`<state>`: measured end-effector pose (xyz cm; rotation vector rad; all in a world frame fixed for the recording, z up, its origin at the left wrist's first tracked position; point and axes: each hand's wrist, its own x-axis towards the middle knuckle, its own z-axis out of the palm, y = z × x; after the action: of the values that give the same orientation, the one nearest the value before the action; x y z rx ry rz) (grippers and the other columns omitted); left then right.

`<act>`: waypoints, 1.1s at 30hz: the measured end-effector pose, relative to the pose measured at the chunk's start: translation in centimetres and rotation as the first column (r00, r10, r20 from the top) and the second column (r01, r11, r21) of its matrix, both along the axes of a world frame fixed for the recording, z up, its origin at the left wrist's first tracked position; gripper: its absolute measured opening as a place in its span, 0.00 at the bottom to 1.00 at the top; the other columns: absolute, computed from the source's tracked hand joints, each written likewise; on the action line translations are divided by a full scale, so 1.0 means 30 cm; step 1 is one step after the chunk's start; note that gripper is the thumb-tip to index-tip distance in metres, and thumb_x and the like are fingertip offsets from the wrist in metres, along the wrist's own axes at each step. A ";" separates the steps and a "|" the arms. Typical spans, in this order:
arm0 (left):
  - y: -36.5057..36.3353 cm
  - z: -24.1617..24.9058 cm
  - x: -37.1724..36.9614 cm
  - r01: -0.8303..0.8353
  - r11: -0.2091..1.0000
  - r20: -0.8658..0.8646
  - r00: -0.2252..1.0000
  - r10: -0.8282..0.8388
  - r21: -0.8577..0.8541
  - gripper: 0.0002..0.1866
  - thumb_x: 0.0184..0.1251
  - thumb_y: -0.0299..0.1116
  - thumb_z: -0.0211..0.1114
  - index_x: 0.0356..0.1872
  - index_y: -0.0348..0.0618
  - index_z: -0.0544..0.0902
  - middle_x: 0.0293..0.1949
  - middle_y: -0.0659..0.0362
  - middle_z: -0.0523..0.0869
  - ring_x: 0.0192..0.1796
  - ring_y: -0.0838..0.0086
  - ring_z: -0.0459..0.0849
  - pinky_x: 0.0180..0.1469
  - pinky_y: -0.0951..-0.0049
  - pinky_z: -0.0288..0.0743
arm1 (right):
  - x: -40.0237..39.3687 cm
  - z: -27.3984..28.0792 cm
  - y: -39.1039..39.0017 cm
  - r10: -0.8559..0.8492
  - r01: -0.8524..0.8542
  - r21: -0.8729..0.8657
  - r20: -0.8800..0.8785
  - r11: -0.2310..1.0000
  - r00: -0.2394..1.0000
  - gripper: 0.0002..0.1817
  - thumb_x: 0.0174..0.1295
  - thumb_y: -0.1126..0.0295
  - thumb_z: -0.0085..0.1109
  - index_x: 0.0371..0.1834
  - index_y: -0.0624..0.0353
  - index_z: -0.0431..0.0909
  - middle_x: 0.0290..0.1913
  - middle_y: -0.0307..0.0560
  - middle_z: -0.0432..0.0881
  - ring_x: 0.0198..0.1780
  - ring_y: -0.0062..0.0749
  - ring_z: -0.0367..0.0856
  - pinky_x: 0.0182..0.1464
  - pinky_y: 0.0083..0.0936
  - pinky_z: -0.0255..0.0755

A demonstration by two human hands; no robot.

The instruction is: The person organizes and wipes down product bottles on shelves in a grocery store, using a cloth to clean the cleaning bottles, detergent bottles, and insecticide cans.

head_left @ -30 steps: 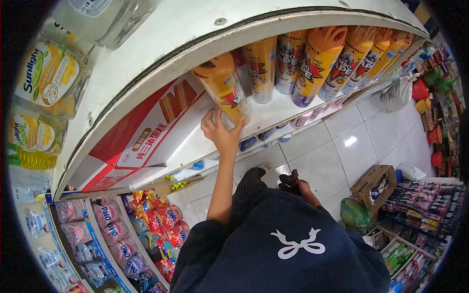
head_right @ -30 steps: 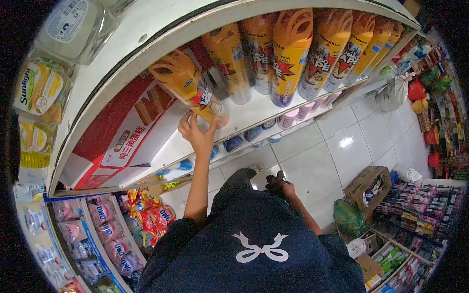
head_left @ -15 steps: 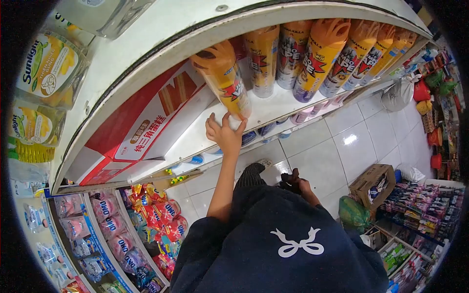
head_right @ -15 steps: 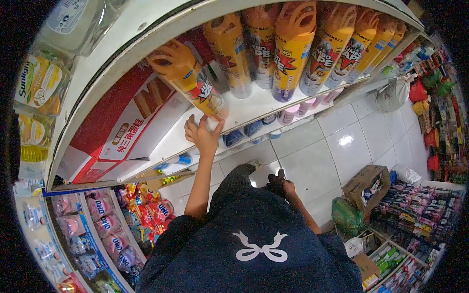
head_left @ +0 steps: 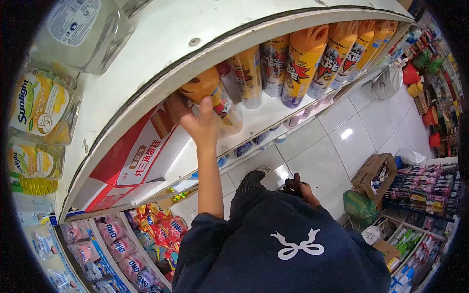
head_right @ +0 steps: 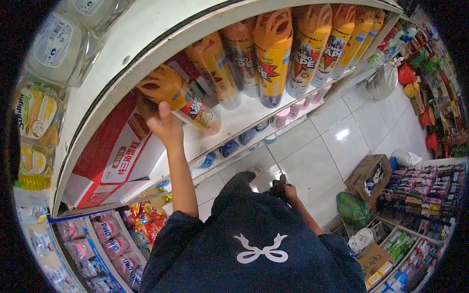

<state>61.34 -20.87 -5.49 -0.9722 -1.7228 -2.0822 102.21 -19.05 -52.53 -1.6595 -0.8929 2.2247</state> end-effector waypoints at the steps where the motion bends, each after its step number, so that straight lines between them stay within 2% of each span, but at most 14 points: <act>1: 0.021 -0.014 -0.010 -0.066 0.997 0.001 0.998 0.066 -0.047 0.36 0.50 0.41 0.64 0.56 0.30 0.60 0.53 0.48 0.68 0.55 0.65 0.67 0.57 0.69 0.58 | -0.022 0.049 0.003 0.018 -0.019 0.004 0.041 1.000 0.999 0.22 0.50 0.65 0.52 0.39 0.77 0.73 0.33 0.54 0.78 0.32 0.35 0.77 0.35 0.26 0.70; 2: 0.039 -0.034 -0.018 -0.131 0.987 -0.001 0.991 0.132 -0.095 0.37 0.50 0.44 0.64 0.56 0.30 0.60 0.53 0.48 0.68 0.54 0.66 0.67 0.57 0.69 0.58 | -0.044 0.105 0.007 0.036 -0.037 0.006 0.082 0.999 0.996 0.22 0.50 0.65 0.52 0.39 0.77 0.73 0.33 0.54 0.78 0.32 0.35 0.77 0.35 0.26 0.70; 5: 0.075 -0.142 -0.038 -0.066 0.991 0.019 0.998 0.065 0.116 0.40 0.50 0.51 0.62 0.56 0.30 0.60 0.51 0.49 0.69 0.53 0.67 0.68 0.56 0.70 0.59 | -0.132 0.366 0.013 0.164 -0.188 0.094 0.222 0.978 0.961 0.21 0.50 0.65 0.52 0.39 0.77 0.73 0.32 0.53 0.78 0.32 0.34 0.77 0.35 0.26 0.70; 8: 0.059 -0.133 -0.017 -0.072 0.988 0.107 0.993 0.057 0.140 0.44 0.48 0.56 0.62 0.56 0.30 0.59 0.49 0.49 0.71 0.51 0.67 0.70 0.54 0.70 0.62 | -0.125 0.331 0.007 0.164 -0.199 0.128 0.238 0.972 0.957 0.22 0.51 0.63 0.52 0.39 0.77 0.73 0.33 0.52 0.79 0.31 0.33 0.77 0.34 0.26 0.70; 11: 0.067 -0.184 -0.046 -0.141 0.983 -0.005 0.990 0.143 0.117 0.45 0.48 0.58 0.61 0.56 0.29 0.59 0.48 0.50 0.72 0.48 0.68 0.72 0.50 0.71 0.66 | -0.080 0.153 0.009 0.177 -0.194 0.068 0.207 0.979 0.962 0.24 0.50 0.62 0.53 0.40 0.77 0.73 0.33 0.52 0.79 0.32 0.33 0.77 0.35 0.25 0.70; 14: 0.060 -0.174 -0.006 -0.055 0.992 0.162 0.986 0.035 0.116 0.47 0.47 0.62 0.59 0.56 0.28 0.59 0.48 0.50 0.71 0.44 0.70 0.75 0.45 0.73 0.70 | -0.124 0.299 0.028 0.250 -0.291 0.097 0.306 0.952 0.919 0.24 0.50 0.61 0.53 0.40 0.76 0.73 0.32 0.52 0.79 0.32 0.33 0.77 0.34 0.25 0.70; 17: 0.068 -0.289 -0.027 -0.107 0.989 0.071 0.992 0.100 0.102 0.48 0.47 0.66 0.56 0.54 0.27 0.60 0.46 0.49 0.73 0.40 0.70 0.77 0.42 0.74 0.72 | -0.057 0.065 0.020 0.125 -0.130 0.028 0.132 0.991 0.983 0.24 0.49 0.60 0.54 0.39 0.74 0.74 0.32 0.51 0.79 0.31 0.32 0.77 0.34 0.25 0.69; 20: 0.070 -0.347 -0.011 -0.054 0.991 0.164 0.986 0.034 0.120 0.48 0.47 0.68 0.54 0.52 0.27 0.62 0.43 0.49 0.75 0.39 0.70 0.78 0.41 0.74 0.73 | -0.081 0.158 0.029 0.195 -0.217 0.058 0.258 0.975 0.946 0.24 0.49 0.59 0.55 0.38 0.74 0.75 0.32 0.51 0.79 0.31 0.32 0.77 0.34 0.25 0.69; 23: 0.071 -0.348 0.001 -0.036 0.991 0.154 0.988 0.016 0.127 0.47 0.46 0.69 0.54 0.49 0.28 0.62 0.41 0.52 0.74 0.43 0.72 0.75 0.46 0.74 0.70 | -0.091 0.232 0.040 0.270 -0.327 0.117 0.347 0.938 0.898 0.27 0.49 0.54 0.55 0.38 0.75 0.75 0.32 0.52 0.79 0.32 0.33 0.77 0.34 0.25 0.69; 26: 0.076 -0.338 0.005 -0.064 0.986 0.143 0.989 0.042 0.153 0.46 0.46 0.68 0.54 0.48 0.28 0.62 0.41 0.53 0.75 0.39 0.72 0.76 0.43 0.74 0.71 | -0.096 0.290 0.043 0.338 -0.413 0.093 0.429 0.906 0.838 0.31 0.48 0.50 0.56 0.38 0.75 0.75 0.34 0.53 0.79 0.34 0.33 0.78 0.36 0.26 0.69; 29: 0.074 -0.377 -0.007 -0.055 0.986 0.187 0.982 0.025 0.157 0.45 0.45 0.68 0.55 0.45 0.28 0.66 0.38 0.54 0.76 0.37 0.73 0.77 0.40 0.75 0.72 | -0.078 0.270 0.041 0.353 -0.417 0.032 0.475 0.908 0.806 0.35 0.47 0.46 0.56 0.38 0.75 0.74 0.35 0.54 0.79 0.37 0.35 0.78 0.39 0.26 0.69; 33: 0.060 -0.396 -0.018 0.028 0.991 0.229 0.972 -0.058 0.130 0.43 0.44 0.68 0.57 0.38 0.28 0.71 0.33 0.55 0.78 0.35 0.74 0.78 0.39 0.75 0.73 | -0.054 0.274 0.028 0.363 -0.412 0.022 0.432 0.911 0.826 0.37 0.47 0.43 0.54 0.39 0.76 0.74 0.37 0.56 0.79 0.39 0.39 0.78 0.41 0.27 0.69</act>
<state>60.79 -19.07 -17.37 -0.7608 -1.6627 -2.3825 100.60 -18.20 -44.30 -2.0982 -1.5639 2.0112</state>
